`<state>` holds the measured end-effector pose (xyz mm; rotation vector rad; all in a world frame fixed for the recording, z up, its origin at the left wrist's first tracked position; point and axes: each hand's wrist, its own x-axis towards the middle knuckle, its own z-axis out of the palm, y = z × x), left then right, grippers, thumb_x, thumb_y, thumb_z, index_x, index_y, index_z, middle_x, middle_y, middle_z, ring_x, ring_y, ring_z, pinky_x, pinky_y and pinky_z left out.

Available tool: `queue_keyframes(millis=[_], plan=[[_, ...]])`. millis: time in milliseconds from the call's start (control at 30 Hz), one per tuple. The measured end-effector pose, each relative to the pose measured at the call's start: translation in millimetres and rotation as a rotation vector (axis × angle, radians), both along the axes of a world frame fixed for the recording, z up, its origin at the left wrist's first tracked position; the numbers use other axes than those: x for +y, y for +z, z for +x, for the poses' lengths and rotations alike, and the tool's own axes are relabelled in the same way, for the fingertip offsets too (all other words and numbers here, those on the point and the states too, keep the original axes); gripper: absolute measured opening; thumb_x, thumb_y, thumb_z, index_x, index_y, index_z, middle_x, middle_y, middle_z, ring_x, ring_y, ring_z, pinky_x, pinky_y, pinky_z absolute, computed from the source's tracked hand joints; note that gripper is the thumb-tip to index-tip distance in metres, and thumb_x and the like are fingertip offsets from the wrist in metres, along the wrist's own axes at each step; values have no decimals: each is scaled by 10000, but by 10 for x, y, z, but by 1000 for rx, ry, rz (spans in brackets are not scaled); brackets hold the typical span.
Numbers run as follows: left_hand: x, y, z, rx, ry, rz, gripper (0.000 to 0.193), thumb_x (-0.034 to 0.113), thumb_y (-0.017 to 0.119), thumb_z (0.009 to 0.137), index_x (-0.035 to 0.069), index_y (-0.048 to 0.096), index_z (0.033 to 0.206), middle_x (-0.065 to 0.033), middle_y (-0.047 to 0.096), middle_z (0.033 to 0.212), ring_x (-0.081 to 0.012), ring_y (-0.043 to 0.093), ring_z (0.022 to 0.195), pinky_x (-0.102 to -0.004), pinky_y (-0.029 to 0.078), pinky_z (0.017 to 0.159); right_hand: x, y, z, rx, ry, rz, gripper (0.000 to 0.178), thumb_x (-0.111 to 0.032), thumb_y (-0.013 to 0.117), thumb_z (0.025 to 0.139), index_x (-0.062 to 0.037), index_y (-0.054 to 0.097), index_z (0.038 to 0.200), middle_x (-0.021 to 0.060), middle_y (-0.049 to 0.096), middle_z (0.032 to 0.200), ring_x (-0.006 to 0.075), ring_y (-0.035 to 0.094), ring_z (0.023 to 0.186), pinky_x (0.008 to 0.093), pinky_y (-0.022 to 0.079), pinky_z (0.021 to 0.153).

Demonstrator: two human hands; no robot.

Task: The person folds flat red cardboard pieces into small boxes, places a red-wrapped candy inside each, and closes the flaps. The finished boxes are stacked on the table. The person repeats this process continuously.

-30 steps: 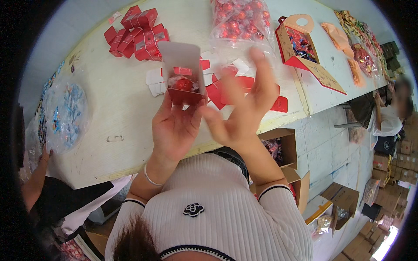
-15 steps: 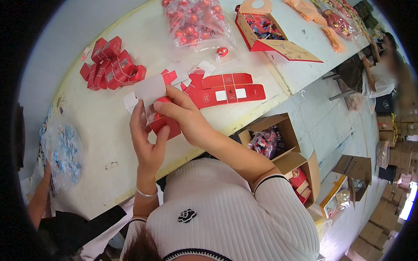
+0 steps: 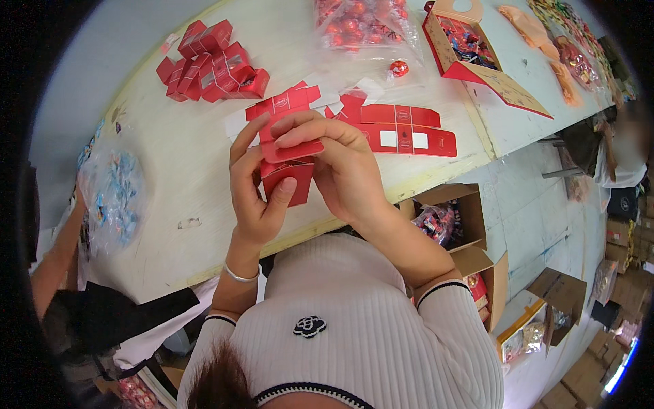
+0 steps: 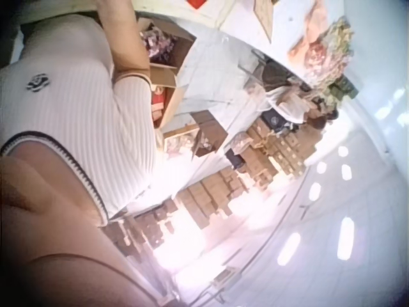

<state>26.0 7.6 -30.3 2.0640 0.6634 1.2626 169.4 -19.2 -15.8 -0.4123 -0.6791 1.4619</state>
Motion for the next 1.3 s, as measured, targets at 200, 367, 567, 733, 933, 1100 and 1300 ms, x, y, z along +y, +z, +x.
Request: queue_keyframes(millis=[200, 367, 567, 733, 933, 1100, 1300], plan=[[28, 23, -35, -76, -50, -32, 375, 97, 630, 780, 33, 378, 1050, -272, 424, 1194, -326, 518, 1028, -361, 464, 798, -7, 119, -55, -331, -129, 118, 207, 6, 469, 817, 39, 616, 959, 111, 554, 1064, 190, 535, 973, 290, 441, 831], [-8, 18, 51, -304, -84, -66, 494, 58, 633, 773, 5, 323, 1154, -225, 418, 1214, -272, 514, 1037, -336, 469, 817, 0, 131, -38, -529, -226, 185, 228, 15, 554, 800, 18, 606, 1023, 118, 574, 1072, 174, 551, 961, 280, 460, 822], [-43, 121, 10, -197, -69, -111, 571, 95, 642, 775, 11, 311, 1233, -176, 457, 1189, -235, 546, 980, -321, 486, 779, 23, 192, 97, -725, -204, 219, 232, -4, 564, 800, 11, 609, 1027, 105, 621, 969, 145, 583, 871, 255, 476, 772], [-44, 145, -24, -156, -75, -168, 524, 136, 637, 788, 15, 363, 1218, -145, 492, 1142, -193, 565, 908, -278, 487, 707, 17, 235, 152, -790, -171, 156, 210, -8, 565, 799, 1, 623, 1001, 95, 631, 933, 135, 592, 808, 242, 478, 707], [-68, 173, -33, -211, -90, -286, 511, 132, 633, 791, 14, 377, 1217, -120, 498, 1132, -153, 565, 855, -237, 469, 654, 27, 191, 88, -872, -285, 274, 201, 4, 563, 794, 12, 620, 986, 110, 627, 941, 144, 595, 820, 246, 477, 716], [-63, 192, -22, -197, -52, -326, 487, 124, 623, 797, 14, 390, 1210, -116, 505, 1122, -127, 563, 798, -225, 459, 618, 10, 182, 76, -746, -226, 202, 212, 26, 550, 791, 30, 605, 996, 122, 612, 990, 156, 587, 878, 252, 469, 756], [-77, 178, -11, -183, -23, -306, 453, 94, 609, 795, 9, 414, 1195, -106, 520, 1110, -127, 550, 789, -230, 446, 623, 34, 116, 63, -638, -193, 147, 201, 22, 540, 800, 34, 603, 991, 119, 606, 1008, 166, 580, 909, 262, 463, 786]])
